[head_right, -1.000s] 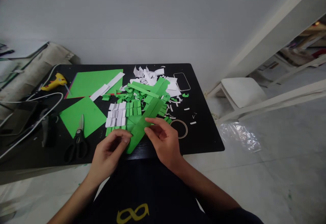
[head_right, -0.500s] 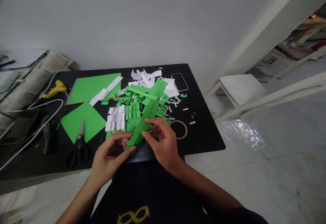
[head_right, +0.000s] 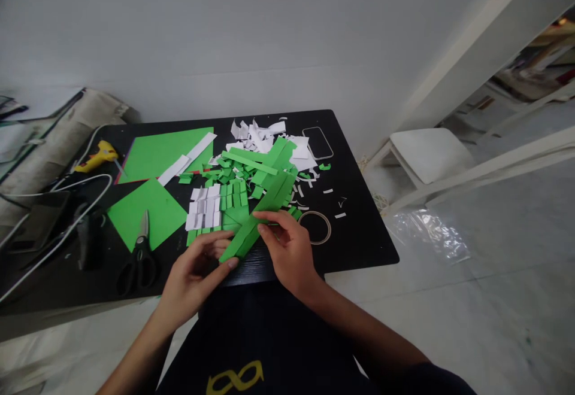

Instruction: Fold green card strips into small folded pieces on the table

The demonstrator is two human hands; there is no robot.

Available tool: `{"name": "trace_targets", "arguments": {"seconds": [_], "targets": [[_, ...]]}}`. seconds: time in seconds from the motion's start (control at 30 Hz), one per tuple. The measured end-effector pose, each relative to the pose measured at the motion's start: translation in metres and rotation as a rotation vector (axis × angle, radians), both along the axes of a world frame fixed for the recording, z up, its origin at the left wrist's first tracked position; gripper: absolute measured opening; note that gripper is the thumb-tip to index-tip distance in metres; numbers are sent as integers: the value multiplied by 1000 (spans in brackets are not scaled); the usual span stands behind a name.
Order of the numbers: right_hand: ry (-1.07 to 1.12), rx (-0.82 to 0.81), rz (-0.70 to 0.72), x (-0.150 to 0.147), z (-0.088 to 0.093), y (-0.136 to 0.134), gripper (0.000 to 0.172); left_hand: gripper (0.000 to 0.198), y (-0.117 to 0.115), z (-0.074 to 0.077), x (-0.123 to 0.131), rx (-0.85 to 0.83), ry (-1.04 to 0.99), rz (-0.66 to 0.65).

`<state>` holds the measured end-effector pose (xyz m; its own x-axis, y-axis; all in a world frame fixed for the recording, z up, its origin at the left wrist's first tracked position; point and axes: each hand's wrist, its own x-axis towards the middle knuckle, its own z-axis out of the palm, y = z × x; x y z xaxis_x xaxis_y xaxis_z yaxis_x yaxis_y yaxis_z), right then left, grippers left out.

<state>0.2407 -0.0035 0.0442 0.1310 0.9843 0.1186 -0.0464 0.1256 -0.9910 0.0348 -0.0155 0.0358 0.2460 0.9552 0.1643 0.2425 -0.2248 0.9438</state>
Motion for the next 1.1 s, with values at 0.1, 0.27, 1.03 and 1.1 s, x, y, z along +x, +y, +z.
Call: {"name": "trace_targets", "arguments": {"seconds": [0.1,0.27,1.03,1.1], "targets": [[27,-46,68,1,2,-1,20,27,0,-1,-1,31,28,33],[24,-122,92,1,1,-2,19,26,-2,-1,-1,71,112,40],[-85,-18,40,-3,-6,-5,20,31,0,-2,6,470,323,101],[-137,10,33,-4,-7,-6,18,30,3,0,7,475,331,93]]}}
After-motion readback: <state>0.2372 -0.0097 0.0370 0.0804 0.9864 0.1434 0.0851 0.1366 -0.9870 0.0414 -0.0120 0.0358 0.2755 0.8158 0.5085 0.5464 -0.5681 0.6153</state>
